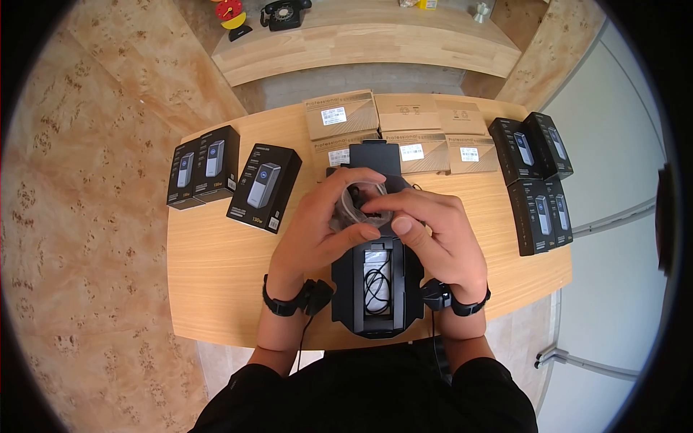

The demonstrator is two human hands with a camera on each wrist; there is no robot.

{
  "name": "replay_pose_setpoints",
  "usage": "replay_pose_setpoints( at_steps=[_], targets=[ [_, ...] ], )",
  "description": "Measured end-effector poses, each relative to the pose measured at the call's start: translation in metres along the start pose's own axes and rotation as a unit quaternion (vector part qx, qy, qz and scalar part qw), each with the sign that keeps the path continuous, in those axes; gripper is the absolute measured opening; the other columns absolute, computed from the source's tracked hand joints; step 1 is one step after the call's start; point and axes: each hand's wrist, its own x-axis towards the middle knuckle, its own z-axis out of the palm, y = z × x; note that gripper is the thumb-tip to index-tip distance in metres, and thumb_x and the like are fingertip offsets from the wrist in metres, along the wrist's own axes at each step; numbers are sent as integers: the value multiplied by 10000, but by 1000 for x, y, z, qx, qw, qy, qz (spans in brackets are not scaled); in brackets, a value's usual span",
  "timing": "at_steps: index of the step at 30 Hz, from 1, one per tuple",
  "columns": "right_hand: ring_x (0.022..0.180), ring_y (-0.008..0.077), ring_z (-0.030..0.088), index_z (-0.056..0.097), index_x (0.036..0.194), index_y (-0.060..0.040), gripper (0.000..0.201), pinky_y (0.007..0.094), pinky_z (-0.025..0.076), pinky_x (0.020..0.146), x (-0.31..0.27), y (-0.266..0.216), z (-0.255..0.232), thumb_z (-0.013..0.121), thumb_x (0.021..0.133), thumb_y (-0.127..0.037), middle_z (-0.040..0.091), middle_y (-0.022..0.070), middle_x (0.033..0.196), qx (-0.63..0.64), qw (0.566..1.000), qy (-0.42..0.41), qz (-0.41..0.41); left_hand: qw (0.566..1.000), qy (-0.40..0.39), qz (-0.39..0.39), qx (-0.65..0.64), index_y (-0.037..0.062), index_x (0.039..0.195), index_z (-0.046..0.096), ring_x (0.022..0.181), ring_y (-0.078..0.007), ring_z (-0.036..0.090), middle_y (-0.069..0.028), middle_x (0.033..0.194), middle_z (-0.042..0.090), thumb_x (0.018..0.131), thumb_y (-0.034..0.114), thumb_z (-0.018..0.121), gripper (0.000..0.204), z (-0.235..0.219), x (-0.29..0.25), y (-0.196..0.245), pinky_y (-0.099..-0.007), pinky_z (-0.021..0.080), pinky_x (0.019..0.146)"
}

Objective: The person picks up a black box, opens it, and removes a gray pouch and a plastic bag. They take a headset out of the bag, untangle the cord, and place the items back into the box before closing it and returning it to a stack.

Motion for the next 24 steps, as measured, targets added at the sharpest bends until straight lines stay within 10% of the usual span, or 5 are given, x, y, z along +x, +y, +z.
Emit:
replay_pose_setpoints(
  at_steps=[24],
  targets=[
    [702, 337, 637, 707, 1021, -30, 173, 392, 504, 648, 1, -1, -11, 674, 1015, -200, 668, 147, 801, 16, 997, -57, 54, 995, -94, -29, 4, -4, 1447, 557, 1124, -295, 690, -182, 1223, 699, 1022, 554, 620, 703, 2, -1, 9, -385, 523, 973]
  ],
)
